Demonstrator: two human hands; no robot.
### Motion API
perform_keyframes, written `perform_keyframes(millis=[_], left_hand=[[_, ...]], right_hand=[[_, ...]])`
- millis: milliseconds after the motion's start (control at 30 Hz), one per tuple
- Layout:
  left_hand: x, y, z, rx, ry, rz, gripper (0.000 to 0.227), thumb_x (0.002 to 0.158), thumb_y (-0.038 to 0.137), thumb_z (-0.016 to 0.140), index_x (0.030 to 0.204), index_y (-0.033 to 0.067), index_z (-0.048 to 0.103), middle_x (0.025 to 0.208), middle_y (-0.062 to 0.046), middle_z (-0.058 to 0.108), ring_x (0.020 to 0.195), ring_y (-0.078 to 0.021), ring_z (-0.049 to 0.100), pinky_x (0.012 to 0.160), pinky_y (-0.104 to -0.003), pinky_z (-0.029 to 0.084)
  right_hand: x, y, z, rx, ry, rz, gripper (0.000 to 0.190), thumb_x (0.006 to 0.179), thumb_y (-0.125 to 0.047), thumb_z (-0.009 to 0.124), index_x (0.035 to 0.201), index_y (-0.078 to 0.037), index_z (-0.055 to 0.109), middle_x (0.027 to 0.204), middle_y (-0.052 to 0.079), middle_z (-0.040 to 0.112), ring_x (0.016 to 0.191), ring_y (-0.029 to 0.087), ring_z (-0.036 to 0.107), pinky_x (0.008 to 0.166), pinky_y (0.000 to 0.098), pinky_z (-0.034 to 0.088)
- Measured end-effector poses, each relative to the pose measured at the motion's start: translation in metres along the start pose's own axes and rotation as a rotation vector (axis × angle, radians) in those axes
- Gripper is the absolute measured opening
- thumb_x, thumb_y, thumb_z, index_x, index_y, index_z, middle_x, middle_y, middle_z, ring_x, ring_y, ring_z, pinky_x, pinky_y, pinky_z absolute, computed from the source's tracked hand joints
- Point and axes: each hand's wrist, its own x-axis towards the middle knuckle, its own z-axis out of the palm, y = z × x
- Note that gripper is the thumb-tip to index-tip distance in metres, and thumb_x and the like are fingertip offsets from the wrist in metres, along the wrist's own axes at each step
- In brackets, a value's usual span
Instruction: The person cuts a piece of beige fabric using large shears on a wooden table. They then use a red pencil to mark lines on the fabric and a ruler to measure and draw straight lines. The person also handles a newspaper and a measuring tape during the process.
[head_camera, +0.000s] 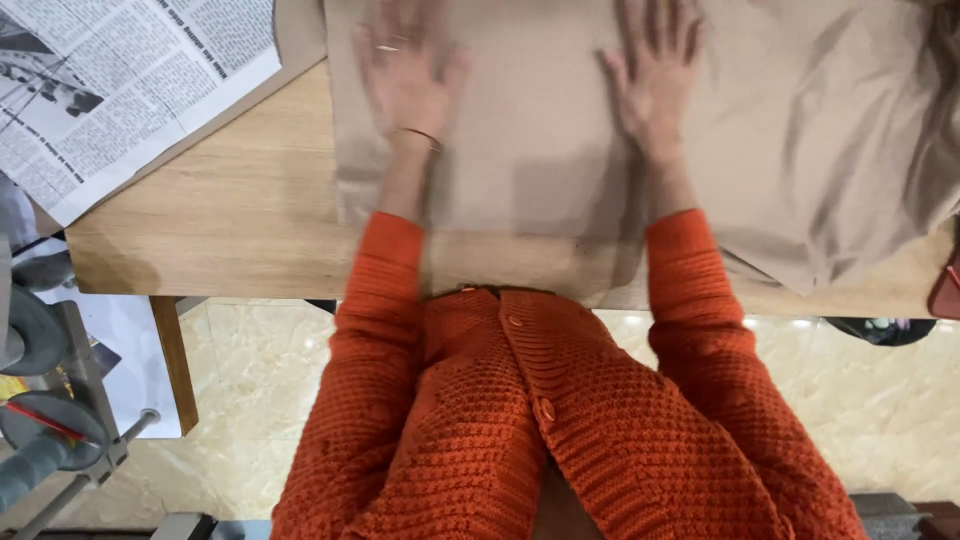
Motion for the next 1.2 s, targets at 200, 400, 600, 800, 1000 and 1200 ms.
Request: perform_keyframes(millis=[200,400,600,800,1000,1200], left_hand=[[-0.001,-0.047,-0.031,0.027,0.046,-0.074,0.064,0.116,0.055,0.043,0.169,0.0199,0.035,0.169,-0.007,0.013,0.154,-0.0294,0.003,0.124,-0.061,0.002],[-0.007,-0.003,-0.025,0.125,0.017,-0.075,0.068,0.115,0.062,0.037,0.168,0.0209,0.030,0.169,-0.010,0.015,0.156,-0.0339,0.010,0.120,-0.071,0.002],[0.000,-0.047,0.000,-0.005,0.117,0.038,0.065,0.113,0.053,0.048,0.161,0.0082,0.053,0.163,-0.021,0.025,0.148,-0.0410,0.008,0.115,-0.073,0.000],[-0.056,0.049,-0.035,0.172,-0.214,-0.152,0.072,0.123,0.060,0.046,0.172,0.0176,0.017,0.167,-0.022,0.001,0.158,-0.0369,0.002,0.125,-0.069,0.003],[-0.093,0.036,-0.012,0.086,-0.107,0.119,0.071,0.109,0.069,0.024,0.169,0.0313,0.025,0.172,-0.002,0.007,0.159,-0.0270,0.003,0.129,-0.058,0.006],[-0.099,-0.006,-0.029,0.128,-0.285,-0.139,0.069,0.117,0.064,0.034,0.171,0.0302,0.008,0.173,-0.002,-0.007,0.161,-0.0249,-0.007,0.129,-0.054,-0.009]], right_hand=[[-0.034,0.104,-0.036,-0.073,0.027,0.333,0.059,0.118,-0.050,0.040,0.167,-0.019,0.030,0.169,0.013,0.021,0.154,0.036,0.013,0.121,0.0627,0.011],[-0.080,0.188,-0.037,-0.079,0.140,0.337,0.064,0.117,-0.048,0.037,0.168,-0.009,0.038,0.168,0.018,0.022,0.153,0.042,0.014,0.122,0.0577,0.005],[-0.093,0.211,-0.033,-0.032,0.097,0.262,0.070,0.119,-0.047,0.033,0.165,0.006,0.043,0.166,0.026,0.028,0.149,0.044,0.012,0.117,0.0569,-0.001],[-0.097,0.089,-0.040,-0.187,0.035,0.455,0.069,0.120,-0.043,0.034,0.167,0.007,0.039,0.160,0.034,0.013,0.145,0.052,0.004,0.120,0.0672,0.004],[-0.110,0.007,-0.020,0.056,0.017,0.219,0.064,0.116,-0.052,0.041,0.168,-0.017,0.031,0.171,0.018,0.015,0.159,0.039,0.011,0.128,0.0566,0.006],[-0.127,0.041,-0.018,-0.008,0.055,0.366,0.066,0.115,-0.053,0.035,0.169,-0.016,0.031,0.171,0.017,0.015,0.158,0.038,0.009,0.126,0.0578,0.004]])
